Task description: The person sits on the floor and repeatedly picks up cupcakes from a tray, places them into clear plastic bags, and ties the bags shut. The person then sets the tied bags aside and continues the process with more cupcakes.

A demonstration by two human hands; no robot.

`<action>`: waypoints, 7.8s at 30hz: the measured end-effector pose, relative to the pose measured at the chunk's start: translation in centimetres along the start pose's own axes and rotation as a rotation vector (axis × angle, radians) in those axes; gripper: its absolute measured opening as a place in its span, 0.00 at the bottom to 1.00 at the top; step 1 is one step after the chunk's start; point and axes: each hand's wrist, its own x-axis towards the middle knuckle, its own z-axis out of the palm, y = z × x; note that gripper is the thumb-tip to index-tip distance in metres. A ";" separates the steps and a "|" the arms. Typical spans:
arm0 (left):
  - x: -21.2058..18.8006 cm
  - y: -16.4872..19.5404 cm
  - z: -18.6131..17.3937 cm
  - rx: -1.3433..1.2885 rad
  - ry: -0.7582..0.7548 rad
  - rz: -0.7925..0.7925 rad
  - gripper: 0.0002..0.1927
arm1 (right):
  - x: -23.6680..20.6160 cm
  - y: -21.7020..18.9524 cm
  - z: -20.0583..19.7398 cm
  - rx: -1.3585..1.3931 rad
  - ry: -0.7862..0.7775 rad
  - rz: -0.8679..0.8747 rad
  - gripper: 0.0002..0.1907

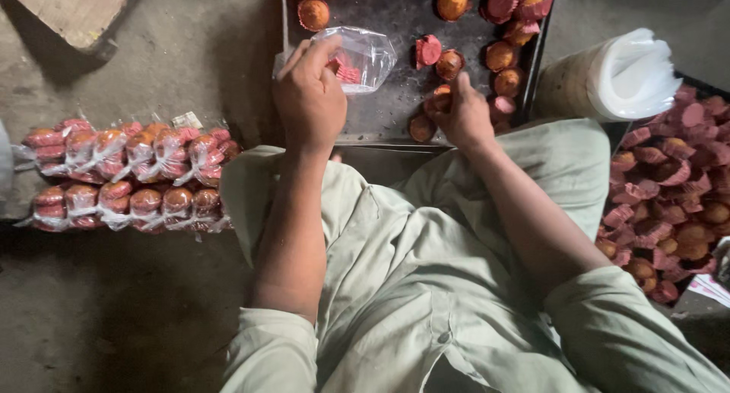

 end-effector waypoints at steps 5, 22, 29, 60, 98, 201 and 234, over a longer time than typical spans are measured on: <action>-0.1 -0.3 -0.5 -0.126 -0.048 -0.081 0.19 | 2.9 -0.8 -2.8 0.081 0.183 0.017 0.21; 0.6 -0.7 2.6 -0.022 -0.126 -0.049 0.20 | 11.7 6.4 -5.5 -0.586 0.211 -0.409 0.29; 0.6 0.4 2.8 -0.148 -0.217 -0.150 0.21 | 9.1 2.7 -7.4 -0.128 0.288 -0.261 0.27; -8.4 26.7 10.5 -0.366 -0.334 0.191 0.14 | -14.4 -3.0 -19.2 -0.032 -0.459 -0.259 0.13; -13.1 20.2 10.6 -0.240 -0.787 -0.097 0.08 | -24.7 1.2 -18.6 0.220 0.103 0.048 0.21; -17.2 -17.0 -17.0 0.475 -0.092 -0.190 0.14 | -21.1 8.4 -13.4 -0.001 0.198 0.144 0.13; -12.1 5.4 0.1 0.189 -0.787 -0.280 0.10 | -4.4 14.1 -18.8 0.096 0.861 -0.250 0.19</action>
